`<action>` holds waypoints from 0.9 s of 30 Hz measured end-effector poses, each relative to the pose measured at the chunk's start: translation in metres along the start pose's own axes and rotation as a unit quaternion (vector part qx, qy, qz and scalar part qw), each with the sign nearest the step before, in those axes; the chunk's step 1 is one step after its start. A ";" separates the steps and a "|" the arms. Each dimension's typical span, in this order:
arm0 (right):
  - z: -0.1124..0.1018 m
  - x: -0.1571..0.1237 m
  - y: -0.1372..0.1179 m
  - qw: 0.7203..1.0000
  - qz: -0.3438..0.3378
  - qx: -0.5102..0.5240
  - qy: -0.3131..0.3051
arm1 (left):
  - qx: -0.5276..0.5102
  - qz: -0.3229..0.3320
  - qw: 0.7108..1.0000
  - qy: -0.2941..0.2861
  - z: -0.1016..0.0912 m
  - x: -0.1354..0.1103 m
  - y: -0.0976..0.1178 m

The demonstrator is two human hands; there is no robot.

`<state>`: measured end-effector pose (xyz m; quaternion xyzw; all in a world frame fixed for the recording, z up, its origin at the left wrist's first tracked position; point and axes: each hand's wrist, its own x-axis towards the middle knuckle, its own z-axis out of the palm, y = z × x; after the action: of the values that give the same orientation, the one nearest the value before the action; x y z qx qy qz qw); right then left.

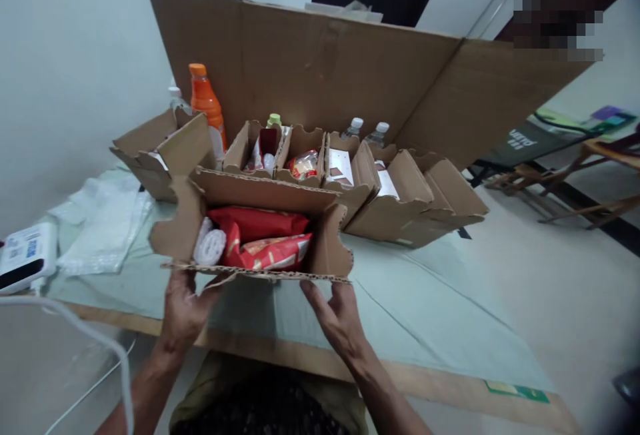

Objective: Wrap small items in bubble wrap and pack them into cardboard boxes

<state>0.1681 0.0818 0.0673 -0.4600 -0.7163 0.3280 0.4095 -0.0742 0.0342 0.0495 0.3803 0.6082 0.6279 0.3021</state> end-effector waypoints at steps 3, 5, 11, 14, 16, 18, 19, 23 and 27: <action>-0.007 -0.005 0.006 0.998 0.035 0.015 0.049 | 0.007 -0.020 0.999 -0.030 0.011 -0.008 -0.009; -0.009 -0.013 0.012 0.998 0.045 0.016 0.040 | 0.011 -0.035 0.999 -0.026 0.009 -0.021 -0.018; 0.044 0.031 0.006 0.995 -0.014 0.055 -0.082 | 0.021 -0.044 0.996 0.071 -0.041 -0.038 -0.029; 0.088 0.081 -0.001 0.982 -0.061 0.092 -0.154 | 0.035 -0.045 0.987 0.152 -0.059 -0.039 -0.032; 0.116 0.110 -0.004 0.972 -0.092 0.106 -0.189 | 0.035 -0.040 0.983 0.176 -0.059 -0.042 -0.036; 0.141 0.131 -0.004 0.969 -0.111 0.102 -0.195 | 0.039 -0.033 0.981 0.187 -0.054 -0.046 -0.042; 0.152 0.139 -0.003 0.971 -0.112 0.095 -0.186 | 0.043 -0.031 0.980 0.191 -0.051 -0.047 -0.045; 0.186 0.149 0.002 0.987 -0.090 0.068 -0.117 | 0.043 -0.044 0.981 0.186 -0.042 -0.048 -0.061; 0.203 0.143 0.006 0.990 -0.084 0.077 -0.087 | 0.038 -0.064 0.980 0.186 -0.043 -0.044 -0.064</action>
<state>-0.0446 0.1977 0.0122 -0.3355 -0.7578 0.3851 0.4061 -0.0928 -0.0204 -0.0177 0.2288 0.7003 0.6432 0.2086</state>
